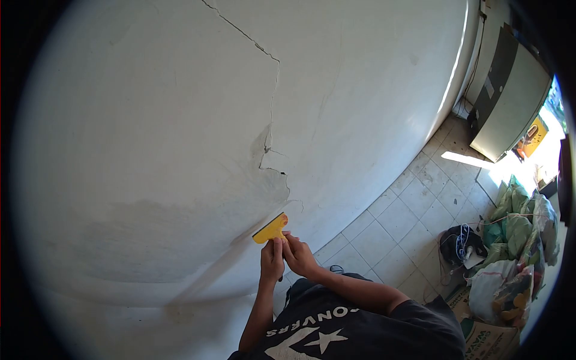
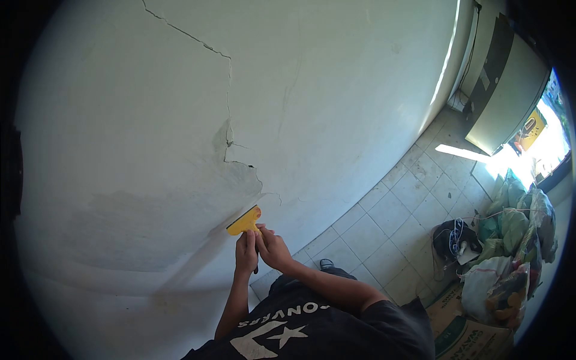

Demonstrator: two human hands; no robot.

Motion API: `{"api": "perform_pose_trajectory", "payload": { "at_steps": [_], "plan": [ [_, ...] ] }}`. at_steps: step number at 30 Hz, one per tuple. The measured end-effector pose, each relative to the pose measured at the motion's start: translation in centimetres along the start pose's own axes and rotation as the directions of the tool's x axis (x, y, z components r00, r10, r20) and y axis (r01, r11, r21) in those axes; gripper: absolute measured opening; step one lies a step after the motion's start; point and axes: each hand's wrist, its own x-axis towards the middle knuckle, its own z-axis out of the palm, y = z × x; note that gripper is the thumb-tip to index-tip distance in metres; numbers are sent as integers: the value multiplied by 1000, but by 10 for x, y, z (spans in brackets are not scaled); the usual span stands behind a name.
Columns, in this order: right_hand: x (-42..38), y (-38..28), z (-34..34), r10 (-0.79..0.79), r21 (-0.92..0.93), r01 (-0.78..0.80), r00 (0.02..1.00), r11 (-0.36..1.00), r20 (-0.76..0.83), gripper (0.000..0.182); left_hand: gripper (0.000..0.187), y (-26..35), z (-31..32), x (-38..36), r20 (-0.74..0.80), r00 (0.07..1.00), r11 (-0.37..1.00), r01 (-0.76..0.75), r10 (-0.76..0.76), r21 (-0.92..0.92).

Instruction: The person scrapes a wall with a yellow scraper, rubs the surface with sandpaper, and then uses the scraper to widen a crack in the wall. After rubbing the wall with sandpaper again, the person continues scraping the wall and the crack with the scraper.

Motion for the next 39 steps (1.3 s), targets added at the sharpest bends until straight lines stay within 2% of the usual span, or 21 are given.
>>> {"api": "perform_pose_trajectory", "payload": {
  "at_steps": [2,4,7,13,15,17,18,19,20,21,23,25,27,29,31,34,36,37,38,39],
  "plan": [
    [4,-3,-3,-3,4,3,1000,1000,-8,34,45,-7,2,3,-28,1000,999,4,-2,44],
    [16,-15,-6,-16,5,16,1000,1000,-21,34,47,10,8,13,-106,990,979,-72,93,190],
    [34,-37,-11,-30,9,30,1000,1000,-3,35,49,30,12,34,-176,971,960,-112,160,255],
    [41,-39,-16,0,-10,0,1000,1000,32,40,48,36,23,35,-253,950,958,-118,186,262],
    [43,-48,-19,-35,68,35,999,997,-3,42,49,47,28,44,-281,933,951,-147,224,270],
    [43,-55,-24,49,60,-51,998,997,48,44,50,75,29,41,-271,953,928,-25,134,372],
    [42,-43,-21,23,112,-29,998,993,50,44,49,70,31,41,-282,941,944,-93,187,315],
    [48,-38,-20,-15,165,8,999,986,43,44,49,57,31,42,-285,940,944,-95,190,316],
    [44,-34,-24,46,66,-50,997,997,62,43,49,40,31,40,-299,931,930,-96,210,355],
    [44,-35,-23,34,65,-38,998,997,61,43,49,41,34,41,-309,922,914,-100,235,394],
    [45,-35,-24,-52,51,53,999,997,-14,43,49,46,37,46,-316,910,922,-149,269,357],
    [46,-55,-30,-20,62,21,1000,998,-13,43,50,78,39,45,-297,940,937,-61,170,343],
    [50,-59,-35,49,171,-63,995,983,86,44,50,73,41,45,-288,936,935,-96,201,340],
    [46,-37,-31,12,95,-19,997,995,75,44,49,44,40,41,-305,933,937,-81,191,340],
    [47,-39,-28,-31,119,29,999,992,13,44,49,57,43,46,-319,919,923,-104,231,371],
    [47,-35,-30,40,96,-46,997,994,69,44,50,60,42,41,-299,937,957,-95,179,276],
    [44,-37,-34,72,73,-79,993,994,96,44,49,54,42,39,-314,947,962,23,66,271],
    [44,-41,-32,2,60,-5,999,998,45,44,49,56,44,41,-310,948,963,15,72,270],
    [47,-47,-32,-76,44,76,997,996,-7,43,49,61,46,46,-335,930,959,-59,154,278],
    [55,-51,-34,-77,45,77,997,996,-8,43,48,65,47,46,-362,906,950,-117,221,288]
  ]
}}
